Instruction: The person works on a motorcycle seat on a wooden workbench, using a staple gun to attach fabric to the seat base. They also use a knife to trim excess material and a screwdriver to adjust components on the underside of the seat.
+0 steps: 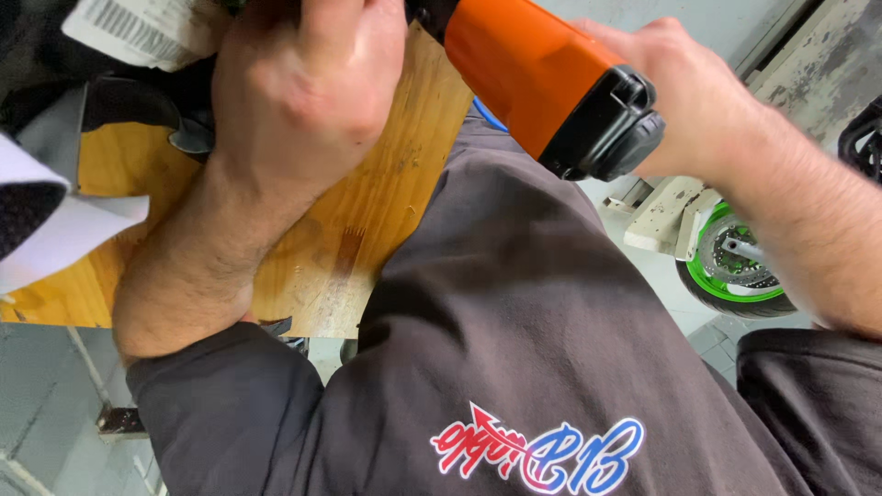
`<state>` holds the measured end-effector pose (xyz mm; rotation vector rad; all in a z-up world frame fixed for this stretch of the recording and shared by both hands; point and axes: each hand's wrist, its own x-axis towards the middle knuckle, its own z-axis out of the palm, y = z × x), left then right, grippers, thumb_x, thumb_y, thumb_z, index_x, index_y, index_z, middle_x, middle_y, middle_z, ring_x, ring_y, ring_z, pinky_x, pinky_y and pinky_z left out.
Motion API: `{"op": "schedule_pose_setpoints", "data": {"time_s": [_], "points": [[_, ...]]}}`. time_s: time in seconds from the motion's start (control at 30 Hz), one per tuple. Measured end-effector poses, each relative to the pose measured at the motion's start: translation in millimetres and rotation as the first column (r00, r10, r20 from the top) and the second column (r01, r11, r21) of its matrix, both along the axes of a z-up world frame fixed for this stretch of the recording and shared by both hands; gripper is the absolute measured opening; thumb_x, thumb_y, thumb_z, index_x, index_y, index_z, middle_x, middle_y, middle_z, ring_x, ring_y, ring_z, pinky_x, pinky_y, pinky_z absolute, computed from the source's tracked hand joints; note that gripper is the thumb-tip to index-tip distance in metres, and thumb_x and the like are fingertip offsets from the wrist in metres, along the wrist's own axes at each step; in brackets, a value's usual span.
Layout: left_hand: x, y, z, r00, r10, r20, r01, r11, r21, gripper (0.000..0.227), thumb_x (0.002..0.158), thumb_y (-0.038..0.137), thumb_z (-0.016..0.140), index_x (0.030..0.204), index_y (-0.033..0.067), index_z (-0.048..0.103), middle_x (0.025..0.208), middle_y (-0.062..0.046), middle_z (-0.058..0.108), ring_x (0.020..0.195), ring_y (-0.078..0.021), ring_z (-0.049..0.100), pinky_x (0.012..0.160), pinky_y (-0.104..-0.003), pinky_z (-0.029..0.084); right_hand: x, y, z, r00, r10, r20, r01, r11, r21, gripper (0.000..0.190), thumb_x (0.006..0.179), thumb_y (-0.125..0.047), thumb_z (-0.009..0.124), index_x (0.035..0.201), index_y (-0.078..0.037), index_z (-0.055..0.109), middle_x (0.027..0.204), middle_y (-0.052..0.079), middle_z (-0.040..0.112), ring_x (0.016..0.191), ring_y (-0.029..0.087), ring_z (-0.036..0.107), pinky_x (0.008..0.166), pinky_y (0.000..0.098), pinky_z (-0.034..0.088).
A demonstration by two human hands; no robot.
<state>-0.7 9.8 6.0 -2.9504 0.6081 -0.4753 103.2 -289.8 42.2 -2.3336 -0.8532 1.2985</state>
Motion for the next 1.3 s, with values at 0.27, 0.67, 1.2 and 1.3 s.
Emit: {"op": "schedule_pose_setpoints", "data": {"time_s": [0.27, 0.67, 1.2, 1.3], "points": [[6, 0, -3, 0.998, -0.035, 0.054, 0.04, 0.995, -0.089, 0.03, 0.107, 0.003, 0.054, 0.084, 0.0215, 0.05, 0.095, -0.004, 0.046, 0.062, -0.0155, 0.042, 0.057, -0.027, 0.038, -9, -17, -28, 0.997, -0.066, -0.049, 0.077, 0.957, 0.279, 0.027, 0.078, -0.005, 0.06, 0.105, 0.0, 0.056, 0.063, -0.001, 0.039, 0.054, 0.019, 0.037, 0.05, 0.0345, 0.036], [1, 3, -14, 0.998, 0.02, 0.062, -0.023, 0.998, 0.055, 0.032, 0.115, 0.016, 0.056, 0.087, 0.0279, 0.045, 0.087, 0.002, 0.038, 0.063, -0.0126, 0.041, 0.058, -0.025, 0.039, -19, -1, -26, 0.995, -0.088, -0.046, 0.099, 0.93, 0.354, 0.016, 0.084, -0.003, 0.063, 0.089, -0.004, 0.048, 0.064, -0.004, 0.042, 0.052, 0.013, 0.047, 0.052, 0.0293, 0.041], [-2, 13, -36, 0.999, -0.033, 0.005, 0.033, 0.998, -0.051, 0.035, 0.11, 0.006, 0.058, 0.084, 0.0248, 0.043, 0.078, 0.003, 0.035, 0.065, -0.0156, 0.039, 0.058, -0.032, 0.031, -26, 2, -38, 0.993, -0.099, 0.07, 0.08, 0.969, 0.234, 0.025, 0.079, -0.011, 0.063, 0.087, -0.007, 0.039, 0.073, 0.002, 0.035, 0.06, 0.025, 0.032, 0.064, 0.0391, 0.035], [0, 10, -24, 0.998, -0.051, 0.039, 0.052, 0.998, -0.026, 0.033, 0.104, 0.001, 0.054, 0.084, 0.0245, 0.042, 0.077, 0.003, 0.033, 0.065, -0.0151, 0.036, 0.059, -0.032, 0.028, -30, -2, -28, 0.987, -0.134, 0.094, 0.102, 0.952, 0.287, 0.029, 0.084, -0.012, 0.069, 0.087, -0.005, 0.041, 0.077, 0.003, 0.039, 0.062, 0.025, 0.035, 0.064, 0.0396, 0.035]]}}
